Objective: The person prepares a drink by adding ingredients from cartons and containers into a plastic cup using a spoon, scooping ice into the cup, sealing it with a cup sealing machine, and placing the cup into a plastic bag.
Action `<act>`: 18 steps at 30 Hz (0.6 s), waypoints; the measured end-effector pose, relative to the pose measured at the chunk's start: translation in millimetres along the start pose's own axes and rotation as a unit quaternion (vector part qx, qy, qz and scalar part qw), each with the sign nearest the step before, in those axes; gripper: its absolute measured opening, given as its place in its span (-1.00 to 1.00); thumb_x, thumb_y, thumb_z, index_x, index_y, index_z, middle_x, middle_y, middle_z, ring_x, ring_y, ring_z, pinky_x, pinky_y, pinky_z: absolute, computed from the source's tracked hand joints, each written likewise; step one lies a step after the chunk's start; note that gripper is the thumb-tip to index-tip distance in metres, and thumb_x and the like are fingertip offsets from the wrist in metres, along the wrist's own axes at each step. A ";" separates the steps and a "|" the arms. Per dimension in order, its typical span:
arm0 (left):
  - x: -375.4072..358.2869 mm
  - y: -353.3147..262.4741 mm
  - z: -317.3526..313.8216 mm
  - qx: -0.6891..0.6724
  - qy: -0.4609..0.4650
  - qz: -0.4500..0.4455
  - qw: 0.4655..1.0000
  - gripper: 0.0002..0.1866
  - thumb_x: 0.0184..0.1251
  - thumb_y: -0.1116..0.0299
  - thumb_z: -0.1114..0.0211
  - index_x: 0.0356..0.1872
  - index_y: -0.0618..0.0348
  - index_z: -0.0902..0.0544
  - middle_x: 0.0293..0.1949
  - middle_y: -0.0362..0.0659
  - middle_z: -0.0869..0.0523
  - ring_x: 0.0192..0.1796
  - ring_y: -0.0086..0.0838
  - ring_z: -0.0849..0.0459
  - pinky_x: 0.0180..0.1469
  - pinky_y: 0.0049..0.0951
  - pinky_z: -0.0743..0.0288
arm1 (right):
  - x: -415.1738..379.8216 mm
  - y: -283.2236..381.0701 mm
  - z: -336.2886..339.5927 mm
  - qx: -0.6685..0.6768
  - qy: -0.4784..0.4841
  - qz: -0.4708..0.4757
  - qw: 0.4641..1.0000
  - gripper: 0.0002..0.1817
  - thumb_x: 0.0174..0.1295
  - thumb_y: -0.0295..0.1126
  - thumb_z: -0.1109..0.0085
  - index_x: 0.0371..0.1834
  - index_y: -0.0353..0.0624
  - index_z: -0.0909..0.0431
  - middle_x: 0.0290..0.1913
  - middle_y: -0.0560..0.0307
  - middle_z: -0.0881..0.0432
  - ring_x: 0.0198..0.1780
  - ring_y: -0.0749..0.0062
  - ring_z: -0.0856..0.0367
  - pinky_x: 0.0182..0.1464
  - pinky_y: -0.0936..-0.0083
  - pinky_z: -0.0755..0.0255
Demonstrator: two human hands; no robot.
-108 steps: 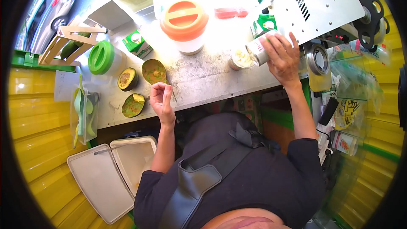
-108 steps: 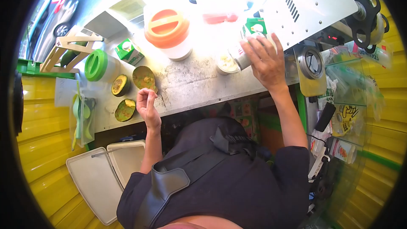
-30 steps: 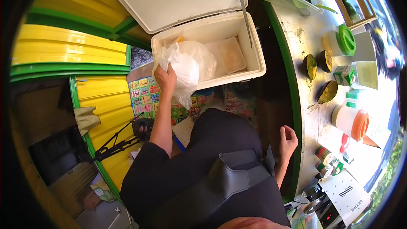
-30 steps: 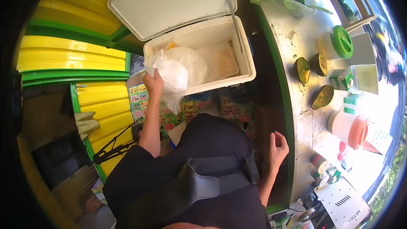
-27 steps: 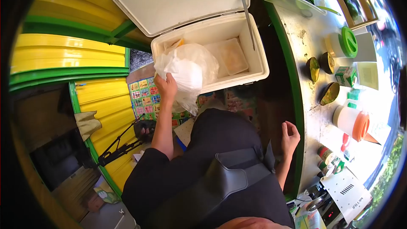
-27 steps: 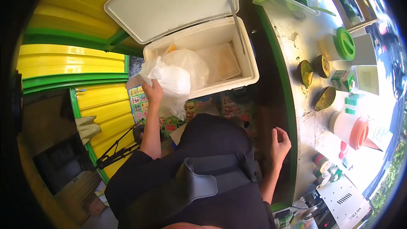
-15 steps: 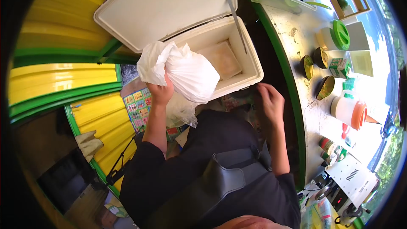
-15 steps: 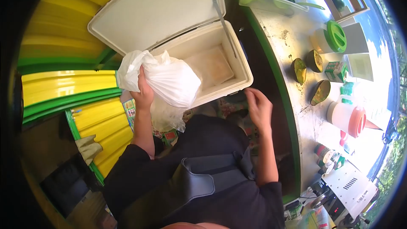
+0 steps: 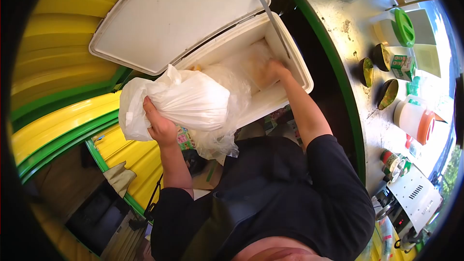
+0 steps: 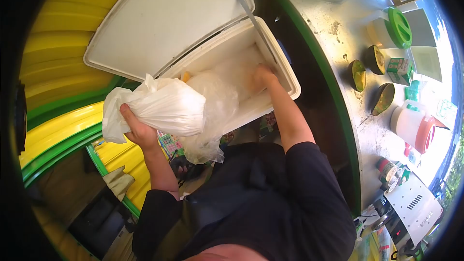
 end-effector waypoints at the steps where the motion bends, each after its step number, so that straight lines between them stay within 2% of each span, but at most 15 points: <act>1: 2.3 -1.5 4.4 -0.021 -0.016 0.033 0.999 -0.58 0.72 0.18 -0.18 0.24 0.39 -0.64 0.18 -0.01 -0.74 0.14 -0.31 -0.75 0.18 -0.29 -0.66 | -4.9 9.0 19.7 0.003 0.034 0.036 0.999 -0.39 0.30 0.02 -0.28 0.15 -0.32 -0.72 0.13 -0.39 -0.75 0.24 -0.07 -0.75 0.30 0.16 -0.58; 2: 1.1 6.3 9.5 0.068 0.038 -0.044 0.996 -0.58 0.58 0.40 -0.27 0.31 0.47 -0.56 0.21 0.13 -0.72 0.17 -0.11 -0.76 0.24 -0.22 -0.66 | 11.3 2.2 -1.8 0.042 -0.028 -0.066 0.997 -0.46 0.29 0.04 -0.33 0.05 -0.25 -0.78 0.11 -0.26 -0.79 0.18 -0.08 -0.77 0.25 0.21 -0.62; 4: -2.3 11.6 13.1 0.160 0.092 -0.120 0.976 -0.47 0.44 0.62 -0.36 0.38 0.56 -0.48 0.24 0.26 -0.70 0.20 0.09 -0.77 0.31 -0.14 -0.65 | 15.0 4.1 1.8 0.029 -0.021 -0.057 0.998 -0.50 0.30 0.01 -0.34 0.02 -0.23 -0.79 0.08 -0.20 -0.81 0.15 -0.07 -0.79 0.23 0.20 -0.63; 6: -2.8 12.0 9.1 0.149 0.113 -0.112 0.976 -0.46 0.42 0.60 -0.39 0.38 0.56 -0.48 0.23 0.28 -0.70 0.19 0.09 -0.76 0.31 -0.12 -0.65 | 12.7 7.6 11.5 0.016 -0.019 -0.052 0.998 -0.54 0.30 -0.01 -0.34 -0.02 -0.21 -0.80 0.05 -0.15 -0.82 0.12 -0.07 -0.80 0.20 0.19 -0.65; 7: -3.0 11.4 5.4 0.145 0.119 -0.110 0.976 -0.45 0.42 0.59 -0.40 0.37 0.56 -0.48 0.22 0.28 -0.70 0.19 0.09 -0.76 0.30 -0.12 -0.65 | 11.7 5.7 18.7 0.034 -0.039 -0.094 0.994 -0.57 0.31 -0.05 -0.34 -0.02 -0.19 -0.80 0.04 -0.15 -0.83 0.13 -0.05 -0.80 0.19 0.18 -0.65; 8: -3.7 9.9 0.4 0.066 0.101 -0.080 0.989 -0.56 0.56 0.43 -0.27 0.34 0.47 -0.53 0.23 0.13 -0.71 0.19 -0.09 -0.75 0.27 -0.20 -0.64 | 16.4 1.6 20.8 0.052 -0.058 -0.135 0.988 -0.61 0.32 -0.08 -0.34 -0.01 -0.16 -0.80 0.02 -0.14 -0.83 0.13 -0.03 -0.80 0.18 0.16 -0.66; 10: -6.2 10.1 -5.1 -0.007 0.084 -0.051 0.995 -0.60 0.70 0.27 -0.14 0.31 0.38 -0.59 0.24 -0.02 -0.71 0.18 -0.28 -0.73 0.24 -0.29 -0.63 | 36.8 0.5 19.1 0.043 -0.065 -0.153 0.985 -0.63 0.33 -0.10 -0.34 -0.01 -0.16 -0.80 0.02 -0.14 -0.83 0.13 -0.02 -0.80 0.17 0.10 -0.65; 12: -14.3 13.2 -10.3 0.046 0.120 -0.114 0.985 -0.59 0.70 0.29 -0.12 0.34 0.40 -0.56 0.26 0.01 -0.70 0.23 -0.25 -0.71 0.29 -0.27 -0.60 | 52.5 -0.3 -1.3 0.039 -0.060 -0.175 0.982 -0.66 0.34 -0.13 -0.34 -0.02 -0.15 -0.79 0.02 -0.14 -0.82 0.12 -0.02 -0.80 0.16 0.04 -0.65; 13: -18.1 17.7 -13.3 0.063 0.135 -0.134 0.980 -0.58 0.70 0.30 -0.11 0.35 0.41 -0.56 0.27 0.03 -0.70 0.25 -0.24 -0.70 0.31 -0.26 -0.60 | 55.9 -1.8 -8.2 0.037 -0.119 -0.172 0.977 -0.68 0.34 -0.15 -0.34 -0.05 -0.15 -0.80 0.01 -0.12 -0.83 0.11 -0.01 -0.80 0.15 0.05 -0.65; 14: -24.2 24.2 -17.5 0.102 0.158 -0.193 0.963 -0.59 0.70 0.34 -0.09 0.36 0.42 -0.55 0.28 0.05 -0.69 0.28 -0.21 -0.69 0.35 -0.23 -0.57 | 51.5 -2.6 -14.9 0.033 -0.175 -0.170 0.969 -0.71 0.34 -0.17 -0.33 -0.09 -0.15 -0.81 -0.01 -0.10 -0.83 0.10 0.00 -0.81 0.14 0.07 -0.66; 15: -26.5 26.6 -27.8 0.116 0.163 -0.246 0.948 -0.61 0.67 0.41 -0.10 0.36 0.43 -0.56 0.29 0.07 -0.69 0.30 -0.20 -0.68 0.37 -0.21 -0.55 | 43.7 -1.5 -14.5 0.032 -0.170 -0.173 0.970 -0.71 0.34 -0.17 -0.33 -0.09 -0.15 -0.81 -0.01 -0.10 -0.83 0.10 0.00 -0.81 0.14 0.07 -0.66; 17: -32.1 31.9 -47.8 0.141 0.166 -0.353 0.910 -0.62 0.61 0.55 -0.12 0.35 0.45 -0.58 0.30 0.11 -0.70 0.33 -0.17 -0.67 0.41 -0.18 -0.52 | 45.8 -4.9 2.6 0.066 -0.078 -0.159 0.982 -0.68 0.47 -0.39 -0.10 0.19 -0.20 -0.68 0.08 -0.14 -0.78 0.16 -0.01 -0.76 0.23 0.04 -0.63; 18: -49.7 65.5 -60.5 0.094 0.262 -0.294 0.914 -0.60 0.41 0.62 -0.14 0.24 0.43 -0.64 0.22 0.15 -0.74 0.25 -0.03 -0.72 0.37 -0.12 -0.55 | 53.4 -14.5 -0.9 0.064 -0.083 -0.162 0.981 -0.68 0.47 -0.39 -0.10 0.19 -0.20 -0.68 0.08 -0.14 -0.78 0.16 -0.01 -0.76 0.23 0.04 -0.63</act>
Point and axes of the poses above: each hand's wrist, its own x-axis towards the middle knuckle, its own z-axis out of the back of the hand, y = z × x, the point moved 3 cm from there along x, towards the middle knuckle
